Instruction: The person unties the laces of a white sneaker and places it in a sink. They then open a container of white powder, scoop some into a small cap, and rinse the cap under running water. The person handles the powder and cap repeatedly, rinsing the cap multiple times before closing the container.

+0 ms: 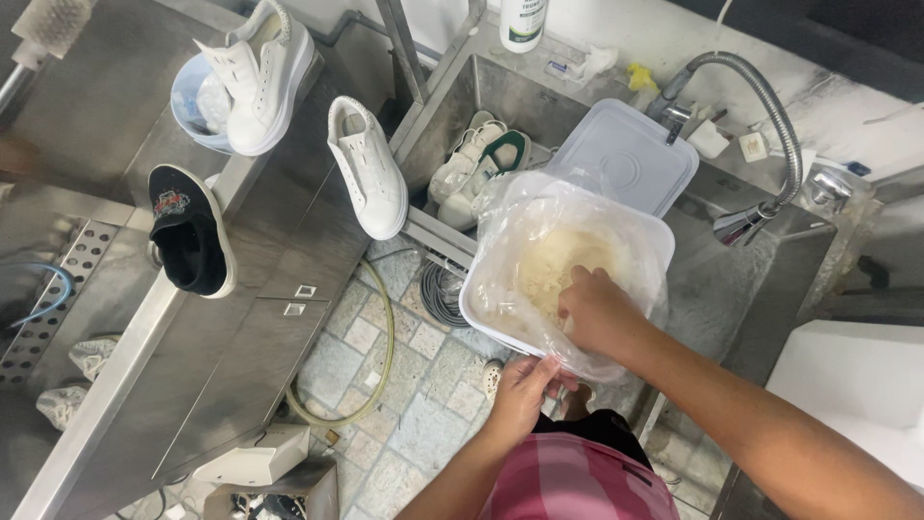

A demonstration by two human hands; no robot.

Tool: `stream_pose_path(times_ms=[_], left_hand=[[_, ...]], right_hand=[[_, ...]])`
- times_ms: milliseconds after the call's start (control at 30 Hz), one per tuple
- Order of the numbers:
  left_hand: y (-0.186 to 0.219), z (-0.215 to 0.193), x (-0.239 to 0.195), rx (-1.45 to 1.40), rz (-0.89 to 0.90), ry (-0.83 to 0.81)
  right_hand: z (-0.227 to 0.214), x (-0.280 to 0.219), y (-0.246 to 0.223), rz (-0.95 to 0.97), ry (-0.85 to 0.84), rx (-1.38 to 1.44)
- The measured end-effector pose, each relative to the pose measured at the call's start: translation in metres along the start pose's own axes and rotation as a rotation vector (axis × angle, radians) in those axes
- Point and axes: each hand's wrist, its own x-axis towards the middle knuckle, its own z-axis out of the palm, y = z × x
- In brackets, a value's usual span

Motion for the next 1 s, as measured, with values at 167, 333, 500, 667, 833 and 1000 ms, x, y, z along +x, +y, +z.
stream_pose_path(times_ms=[167,333,500,667,833,1000], left_hand=[[0.005,0.002,-0.002,0.127,0.078,0.006],[0.001,0.005,-0.007,0.155,0.098,0.038],[-0.014,0.013,-0.014,0.180,0.078,0.054],[-0.041,0.044,-0.014,0.340,0.089,-0.020],[-0.072,0.090,0.018,0.614,0.160,-0.128],[-0.092,0.149,0.091,0.126,0.048,-0.054]], right_hand=[[0.018,0.014,0.028,-0.067,-0.133,-0.004],[0.019,0.017,0.033,-0.016,-0.090,0.182],[-0.031,0.007,0.025,0.083,0.006,0.463],[-0.062,-0.023,0.048,-0.059,0.242,0.887],[-0.071,-0.056,0.116,-0.168,0.277,1.455],[-0.046,-0.080,0.197,-0.161,0.505,1.547]])
